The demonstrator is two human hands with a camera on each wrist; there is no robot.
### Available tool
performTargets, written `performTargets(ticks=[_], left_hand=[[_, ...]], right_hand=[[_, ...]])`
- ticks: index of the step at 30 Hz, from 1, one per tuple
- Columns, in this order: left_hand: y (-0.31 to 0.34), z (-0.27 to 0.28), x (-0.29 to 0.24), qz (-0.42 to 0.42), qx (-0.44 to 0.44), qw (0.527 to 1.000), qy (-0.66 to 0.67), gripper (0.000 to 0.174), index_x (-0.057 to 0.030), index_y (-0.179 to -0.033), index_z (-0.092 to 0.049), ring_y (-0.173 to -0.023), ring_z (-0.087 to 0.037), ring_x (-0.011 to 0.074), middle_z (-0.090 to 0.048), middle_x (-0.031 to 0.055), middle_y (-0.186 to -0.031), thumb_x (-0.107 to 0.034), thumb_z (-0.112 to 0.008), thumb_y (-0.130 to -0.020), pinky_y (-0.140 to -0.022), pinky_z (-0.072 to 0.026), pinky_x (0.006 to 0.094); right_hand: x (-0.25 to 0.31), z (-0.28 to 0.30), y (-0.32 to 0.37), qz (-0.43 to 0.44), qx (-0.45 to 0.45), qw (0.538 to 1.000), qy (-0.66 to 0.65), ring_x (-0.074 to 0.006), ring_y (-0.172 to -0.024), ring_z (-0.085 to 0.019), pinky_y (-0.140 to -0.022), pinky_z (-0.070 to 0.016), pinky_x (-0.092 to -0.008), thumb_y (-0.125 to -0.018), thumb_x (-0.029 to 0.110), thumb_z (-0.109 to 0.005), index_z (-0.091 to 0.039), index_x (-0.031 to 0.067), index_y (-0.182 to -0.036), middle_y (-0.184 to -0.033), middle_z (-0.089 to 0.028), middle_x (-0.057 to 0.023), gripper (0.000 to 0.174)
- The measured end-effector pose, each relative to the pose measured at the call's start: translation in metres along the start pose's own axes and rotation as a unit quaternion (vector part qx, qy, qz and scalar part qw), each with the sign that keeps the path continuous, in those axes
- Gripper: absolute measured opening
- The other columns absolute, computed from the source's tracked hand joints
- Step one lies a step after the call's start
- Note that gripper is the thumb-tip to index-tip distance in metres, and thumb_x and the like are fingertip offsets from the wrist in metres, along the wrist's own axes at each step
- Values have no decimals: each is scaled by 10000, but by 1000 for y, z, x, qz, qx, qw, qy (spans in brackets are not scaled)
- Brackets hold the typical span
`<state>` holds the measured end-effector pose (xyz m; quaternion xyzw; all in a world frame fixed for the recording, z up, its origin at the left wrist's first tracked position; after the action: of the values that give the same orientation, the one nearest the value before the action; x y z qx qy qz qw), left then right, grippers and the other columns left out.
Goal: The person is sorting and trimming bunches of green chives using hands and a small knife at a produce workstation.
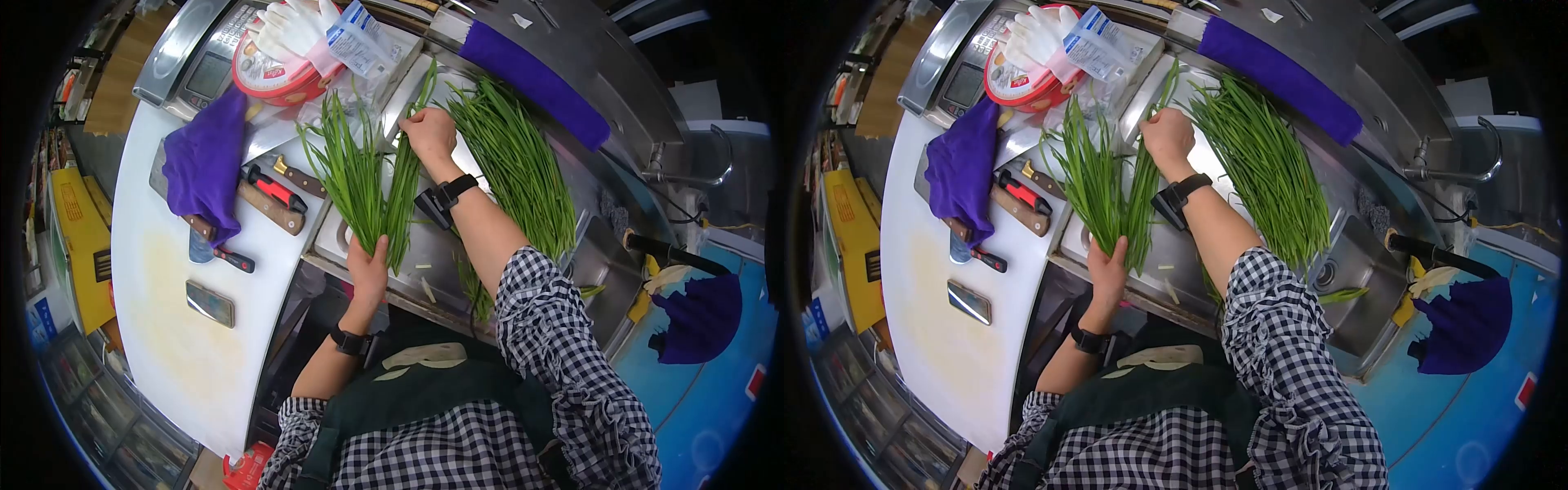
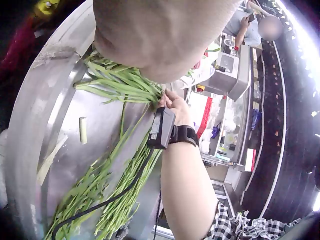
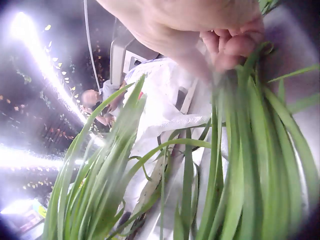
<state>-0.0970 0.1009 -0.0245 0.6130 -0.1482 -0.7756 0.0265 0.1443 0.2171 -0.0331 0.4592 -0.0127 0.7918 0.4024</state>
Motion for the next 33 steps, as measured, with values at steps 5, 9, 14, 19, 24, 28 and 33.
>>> performTargets(ticks=[5, 9, 14, 19, 24, 28, 33], left_hand=[[-2, -3, 2, 7, 1, 1000, -20, 333, 29, -1190, -502, -982, -581, 162, -633, 105, -1071, -71, -596, -886, -866, -437, 291], [-3, -4, 3, 10, 3, 1000, -20, 335, 30, -1193, -500, -987, -579, 166, -631, 108, -1075, -68, -595, -887, -873, -431, 293], [-3, -8, -4, 5, 13, 1000, -14, 332, 29, -1200, -494, -989, -573, 165, -628, 110, -1079, -55, -585, -891, -881, -424, 291], [-5, -8, -5, 1, 11, 1000, -6, 317, 30, -1185, -503, -984, -574, 163, -630, 108, -1074, -57, -584, -891, -877, -426, 291], [-6, -10, 0, -11, 10, 1000, -5, 307, 27, -1171, -512, -971, -582, 169, -635, 109, -1057, -72, -588, -890, -867, -433, 294], [-7, -10, 2, -13, 5, 1000, -10, 309, 25, -1167, -513, -964, -587, 175, -639, 112, -1046, -75, -594, -886, -857, -438, 300], [-8, -13, 1, -7, 7, 1000, -14, 305, 26, -1160, -515, -958, -589, 179, -639, 113, -1042, -68, -594, -882, -848, -440, 301]], right_hand=[[5, 6, 0, 0, 0, 998, 58, -317, -793, -651, -718, -503, -410, -700, 283, -764, -694, 58, -755, -794, -679, -141, 243], [7, 5, 2, 7, -20, 998, 59, -322, -803, -649, -716, -500, -414, -713, 286, -760, -691, 54, -752, -794, -679, -142, 246], [5, 2, -3, -1, -53, 997, 54, -317, -797, -647, -715, -497, -417, -734, 251, -729, -696, 73, -769, -798, -679, -135, 185], [-3, 6, -2, -16, -41, 999, -6, -299, -768, -644, -699, -496, -405, -747, 244, -704, -693, 89, -762, -770, -678, -107, 156], [-7, 7, -3, 35, -57, 998, -16, -292, -742, -639, -679, -494, -396, -741, 243, -699, -685, 80, -757, -743, -673, -103, 165], [0, 8, -3, 48, -77, 996, 20, -314, -752, -639, -686, -492, -422, -732, 236, -697, -686, 76, -752, -751, -674, -114, 162], [6, 11, -8, 23, -71, 995, 70, -336, -789, -642, -711, -493, -440, -717, 209, -695, -701, 80, -751, -783, -679, -135, 134]])
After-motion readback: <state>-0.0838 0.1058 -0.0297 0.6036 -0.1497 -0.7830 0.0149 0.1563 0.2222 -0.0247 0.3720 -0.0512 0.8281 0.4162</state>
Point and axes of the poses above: each hand's wrist, its own y-axis away from the middle knuckle, its own z-axis out of the back of the hand, x = y × z, the point moved 6 cm from there along -y, towards the middle knuckle
